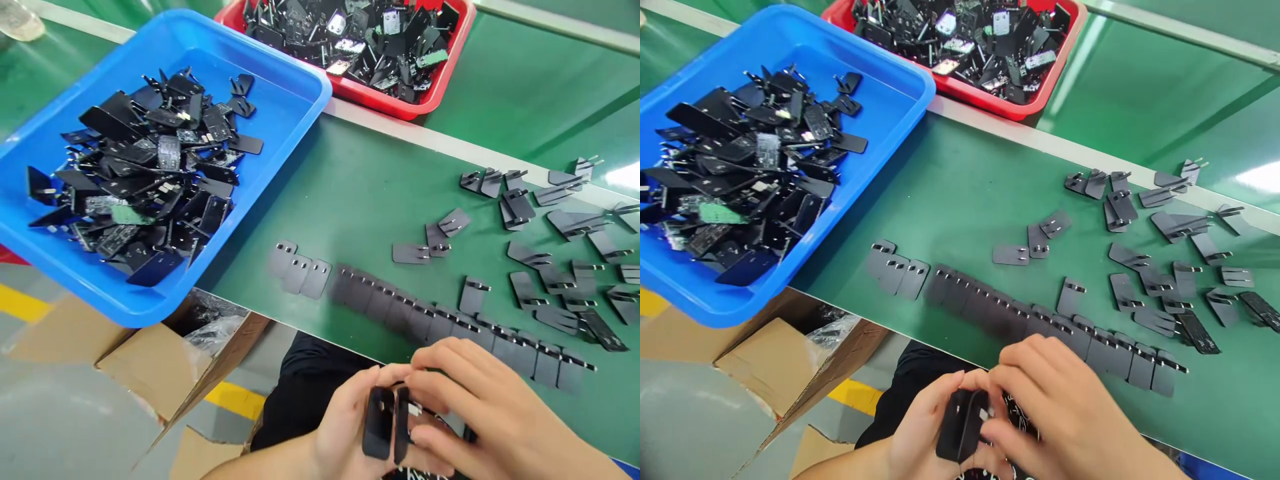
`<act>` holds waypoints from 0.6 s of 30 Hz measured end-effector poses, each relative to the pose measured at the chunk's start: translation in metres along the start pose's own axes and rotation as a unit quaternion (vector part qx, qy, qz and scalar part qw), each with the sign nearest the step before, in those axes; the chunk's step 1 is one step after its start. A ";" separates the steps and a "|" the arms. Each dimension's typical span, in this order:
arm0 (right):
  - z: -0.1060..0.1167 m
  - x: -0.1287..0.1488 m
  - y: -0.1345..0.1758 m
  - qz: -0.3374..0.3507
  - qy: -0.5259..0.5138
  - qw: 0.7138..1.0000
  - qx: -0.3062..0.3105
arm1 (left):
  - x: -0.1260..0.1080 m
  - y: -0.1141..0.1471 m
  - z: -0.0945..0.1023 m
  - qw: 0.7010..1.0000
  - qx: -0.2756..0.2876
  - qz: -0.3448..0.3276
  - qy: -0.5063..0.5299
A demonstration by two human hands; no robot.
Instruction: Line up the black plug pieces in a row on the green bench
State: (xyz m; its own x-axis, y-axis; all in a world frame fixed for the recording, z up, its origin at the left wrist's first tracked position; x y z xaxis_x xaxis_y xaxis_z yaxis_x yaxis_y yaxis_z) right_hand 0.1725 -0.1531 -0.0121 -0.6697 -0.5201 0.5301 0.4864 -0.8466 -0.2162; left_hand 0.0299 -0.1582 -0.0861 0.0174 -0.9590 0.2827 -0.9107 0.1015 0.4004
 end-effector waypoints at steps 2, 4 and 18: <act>-0.001 -0.002 0.002 -0.021 0.020 0.999 -0.019 | -0.003 0.005 0.005 0.999 -0.023 -0.022 -0.022; 0.001 -0.007 -0.001 -0.047 0.066 0.995 -0.057 | -0.007 0.010 0.011 0.997 -0.040 -0.044 -0.052; -0.057 -0.013 -0.085 -0.064 0.131 0.987 -0.075 | -0.030 0.058 0.045 0.995 0.071 -0.065 -0.016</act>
State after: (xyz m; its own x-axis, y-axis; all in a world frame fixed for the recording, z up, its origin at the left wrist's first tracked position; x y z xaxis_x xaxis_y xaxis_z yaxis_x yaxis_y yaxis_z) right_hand 0.1078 -0.0813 -0.0477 -0.8512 -0.4034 0.3357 0.3140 -0.9040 -0.2900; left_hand -0.0420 -0.1353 -0.1109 0.1280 -0.9699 0.2072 -0.9509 -0.0606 0.3035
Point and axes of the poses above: each hand's wrist, its own y-axis away from the middle knuckle, its own z-axis out of the back of the hand, x = y × z, the point moved 3 cm from there along -y, towards the middle knuckle, and after that the axes turned 15 degrees about z, right-handed, at the moved point
